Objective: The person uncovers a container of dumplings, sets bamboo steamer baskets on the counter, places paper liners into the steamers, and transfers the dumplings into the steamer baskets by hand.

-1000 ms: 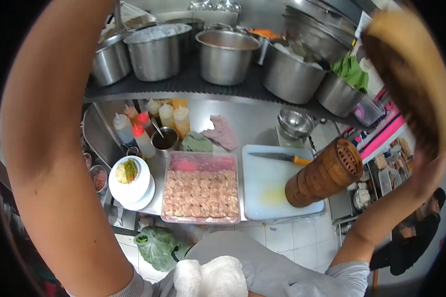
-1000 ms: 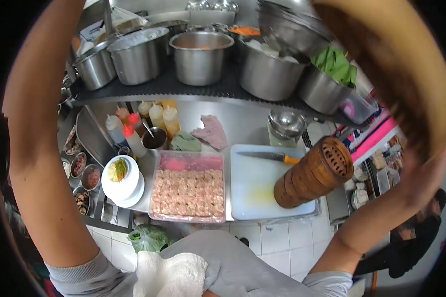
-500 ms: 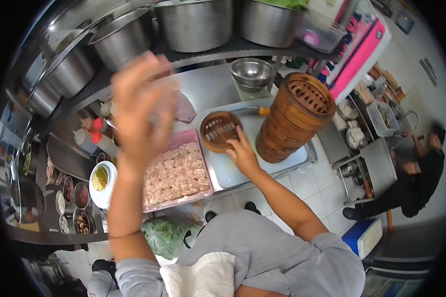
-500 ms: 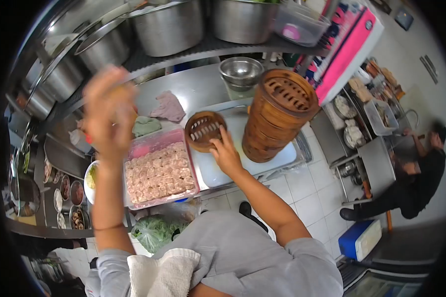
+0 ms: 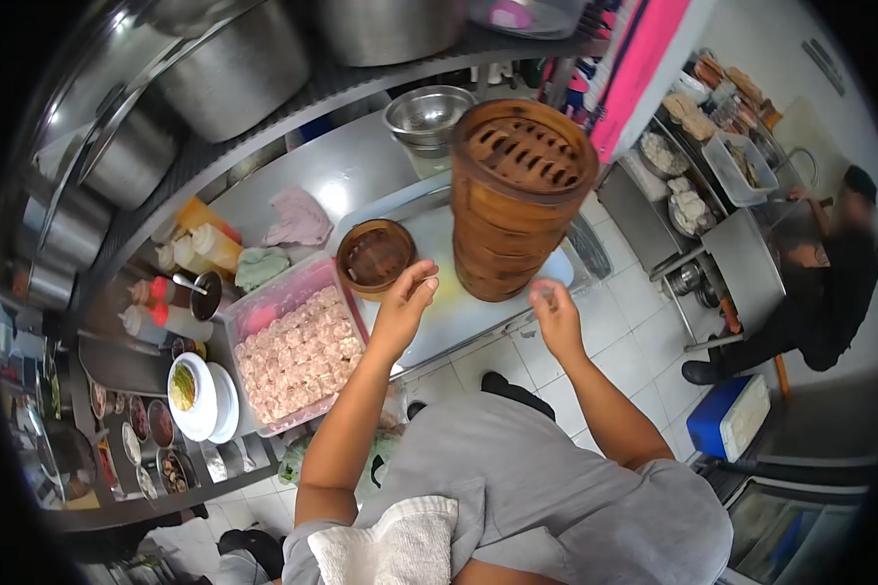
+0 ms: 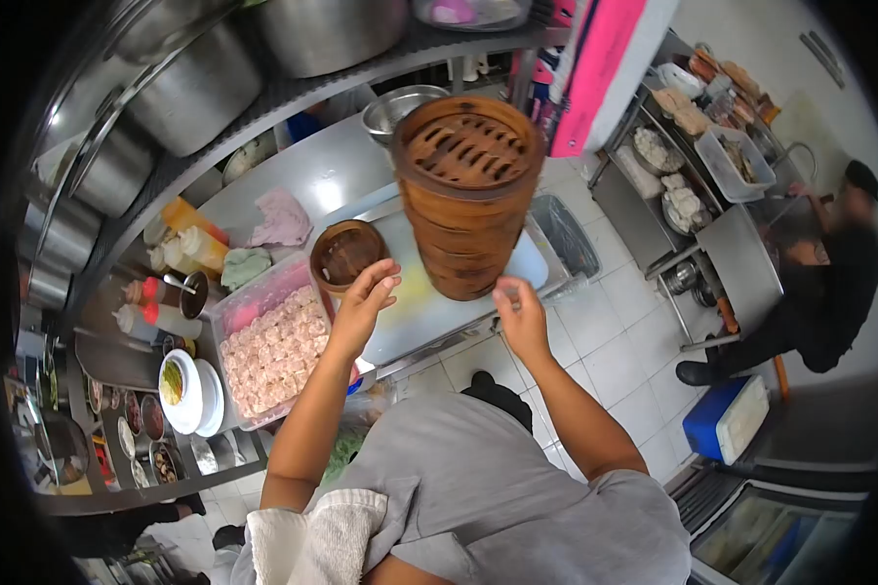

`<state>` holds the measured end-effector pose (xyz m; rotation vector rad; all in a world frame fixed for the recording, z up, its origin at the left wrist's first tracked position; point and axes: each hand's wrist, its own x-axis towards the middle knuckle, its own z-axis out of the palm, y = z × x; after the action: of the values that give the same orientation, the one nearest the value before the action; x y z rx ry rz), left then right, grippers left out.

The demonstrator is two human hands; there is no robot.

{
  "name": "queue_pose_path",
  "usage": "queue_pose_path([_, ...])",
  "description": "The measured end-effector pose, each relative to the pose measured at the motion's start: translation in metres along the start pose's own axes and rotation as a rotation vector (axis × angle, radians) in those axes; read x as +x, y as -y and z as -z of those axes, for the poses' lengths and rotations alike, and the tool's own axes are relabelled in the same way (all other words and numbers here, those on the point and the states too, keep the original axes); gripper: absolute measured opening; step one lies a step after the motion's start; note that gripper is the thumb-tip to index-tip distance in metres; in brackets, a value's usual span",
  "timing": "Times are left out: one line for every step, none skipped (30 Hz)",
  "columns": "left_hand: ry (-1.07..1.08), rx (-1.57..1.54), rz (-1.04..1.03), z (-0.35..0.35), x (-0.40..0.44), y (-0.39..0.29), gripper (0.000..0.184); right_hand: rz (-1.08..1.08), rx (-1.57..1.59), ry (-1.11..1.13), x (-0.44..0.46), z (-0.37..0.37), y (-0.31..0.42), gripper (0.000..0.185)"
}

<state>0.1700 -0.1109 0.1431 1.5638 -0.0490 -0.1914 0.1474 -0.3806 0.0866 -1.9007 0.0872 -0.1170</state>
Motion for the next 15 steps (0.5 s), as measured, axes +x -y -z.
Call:
queue_pose_path([0.011,-0.072,0.055,-0.011,0.008,0.001,0.046,-0.009,0.006,-0.019,0.010,0.002,-0.001,0.029])
queue_pose_path([0.060,-0.079,0.102,-0.015,0.016,0.006,0.059,0.007,0.108,-0.096,0.020,0.001,-0.002,0.033])
queue_pose_path([0.075,-0.075,0.107,-0.024,0.022,0.008,0.059,0.025,0.208,-0.169,0.026,0.002,-0.002,0.037])
queue_pose_path([0.035,-0.077,0.139,-0.031,0.026,0.009,0.064,0.019,0.210,-0.175,0.031,0.005,-0.002,0.037])
queue_pose_path([-0.015,-0.078,0.168,-0.034,0.029,0.010,0.069,0.039,0.240,-0.173,0.036,0.006,0.003,0.042])
queue_pose_path([0.040,-0.092,0.187,-0.036,0.032,0.013,0.075,0.061,0.275,-0.164,0.041,0.006,0.008,0.047])
queue_pose_path([0.023,-0.085,0.187,-0.038,0.032,0.015,0.075,0.063,0.287,-0.149,0.043,0.008,0.011,0.047])
queue_pose_path([0.019,-0.124,0.215,-0.044,0.030,0.015,0.075,-0.021,0.340,-0.069,0.043,0.011,0.014,0.055])
queue_pose_path([0.014,-0.164,0.245,-0.049,0.029,0.015,0.075,-0.107,0.389,0.012,0.044,0.014,0.015,0.065])
queue_pose_path([0.014,-0.184,0.254,-0.050,0.028,0.016,0.075,-0.150,0.406,0.067,0.044,0.015,0.016,0.073])
queue_pose_path([-0.007,-0.183,0.256,-0.051,0.028,0.018,0.075,-0.151,0.411,0.088,0.047,0.015,0.012,0.073])
queue_pose_path([-0.002,-0.216,0.247,-0.052,0.030,0.020,0.076,-0.144,0.384,0.110,0.050,0.016,0.005,0.070])
queue_pose_path([-0.002,-0.253,0.237,-0.053,0.030,0.022,0.077,-0.135,0.355,0.137,0.054,0.017,-0.001,0.068])
queue_pose_path([-0.013,-0.274,0.249,-0.057,0.028,0.014,0.078,-0.123,0.349,0.139,0.059,0.016,-0.007,0.070])
queue_pose_path([-0.047,-0.281,0.248,-0.059,0.028,0.011,0.078,-0.122,0.348,0.173,0.063,0.015,-0.006,0.070])
